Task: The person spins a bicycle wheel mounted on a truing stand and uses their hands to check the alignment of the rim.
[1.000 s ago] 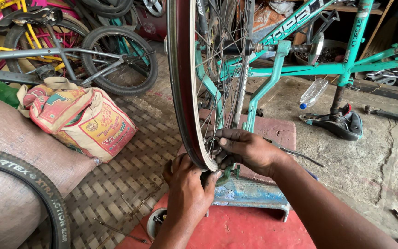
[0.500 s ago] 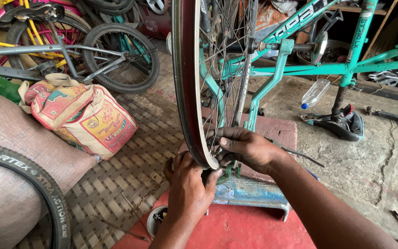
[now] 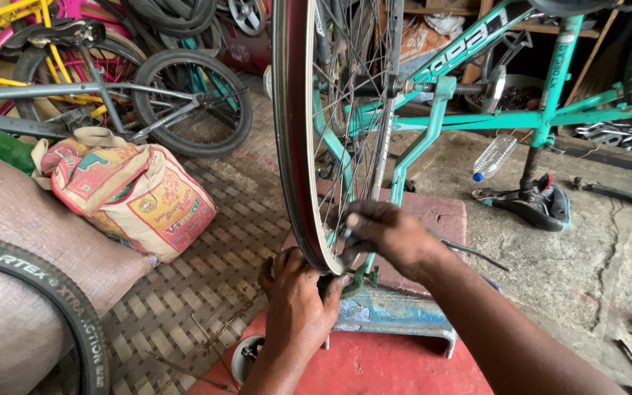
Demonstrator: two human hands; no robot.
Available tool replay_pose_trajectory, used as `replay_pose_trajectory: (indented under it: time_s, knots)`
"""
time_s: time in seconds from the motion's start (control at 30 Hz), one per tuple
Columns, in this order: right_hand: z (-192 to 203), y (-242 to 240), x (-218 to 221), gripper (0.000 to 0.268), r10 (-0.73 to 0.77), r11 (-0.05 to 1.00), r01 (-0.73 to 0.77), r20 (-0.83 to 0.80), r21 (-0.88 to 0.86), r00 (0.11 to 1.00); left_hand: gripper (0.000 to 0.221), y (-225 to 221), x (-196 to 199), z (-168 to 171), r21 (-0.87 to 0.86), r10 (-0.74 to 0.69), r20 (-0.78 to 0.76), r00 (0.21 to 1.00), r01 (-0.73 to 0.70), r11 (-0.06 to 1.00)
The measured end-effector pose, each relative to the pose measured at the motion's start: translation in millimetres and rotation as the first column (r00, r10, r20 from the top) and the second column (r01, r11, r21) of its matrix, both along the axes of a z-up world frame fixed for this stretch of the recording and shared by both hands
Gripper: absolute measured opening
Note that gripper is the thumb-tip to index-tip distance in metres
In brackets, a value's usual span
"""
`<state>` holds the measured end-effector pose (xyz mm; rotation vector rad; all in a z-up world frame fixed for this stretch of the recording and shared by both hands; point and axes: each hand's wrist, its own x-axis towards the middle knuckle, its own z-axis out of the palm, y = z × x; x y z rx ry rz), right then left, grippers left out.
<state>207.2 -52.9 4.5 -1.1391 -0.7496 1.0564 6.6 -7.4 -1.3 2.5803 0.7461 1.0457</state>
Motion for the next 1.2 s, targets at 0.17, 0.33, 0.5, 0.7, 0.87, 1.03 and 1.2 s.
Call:
replay_pose_trajectory:
  time_s: [0.17, 0.33, 0.5, 0.7, 0.87, 1.03, 1.2]
  knots:
    - [21.0, -17.1, 9.9, 0.038, -0.133, 0.988, 0.138, 0.067, -0.069, 0.989, 0.035, 2.7, -8.8, 7.6, -0.034, -0.003, -0.042, 0.999, 0.001, 0.999]
    - [27.9, -44.0, 4.3, 0.035, -0.282, 0.925, 0.302, 0.118, -0.230, 0.952, 0.087, 34.8, -30.4, 29.4, -0.057, -0.228, -0.010, 0.974, 0.227, 0.972]
    - [11.0, -60.6, -17.1, 0.046, -0.298, 0.885, 0.285, 0.024, -0.369, 0.954, 0.070, 52.4, -42.8, 67.7, -0.388, -0.461, 0.393, 0.795, 0.599, 0.701]
    - [-4.6, -75.6, -62.1, 0.047, -0.204, 0.834, 0.432, 0.538, -0.342, 0.818, 0.025, 37.5, -45.9, 114.7, -0.055, -0.260, 0.577, 0.774, 0.354, 0.933]
    - [4.0, -70.0, -76.5, 0.045, -0.190, 0.843, 0.443, 0.602, -0.304, 0.776, 0.024, 34.6, -61.2, 122.4, -0.034, -0.320, 0.612, 0.724, 0.428, 0.903]
    - [1.6, -66.0, -74.6, 0.040, -0.238, 0.834, 0.494, 0.649, -0.246, 0.723, 0.019, 59.4, -69.0, 95.2, 0.100, -0.444, 0.442, 0.779, 0.449, 0.888]
    - [-5.6, -61.8, -75.8, 0.037, -0.227, 0.825, 0.507, 0.673, -0.251, 0.704, 0.018, 96.1, -80.2, 25.1, -0.185, -0.397, 0.055, 0.916, 0.400, 0.898]
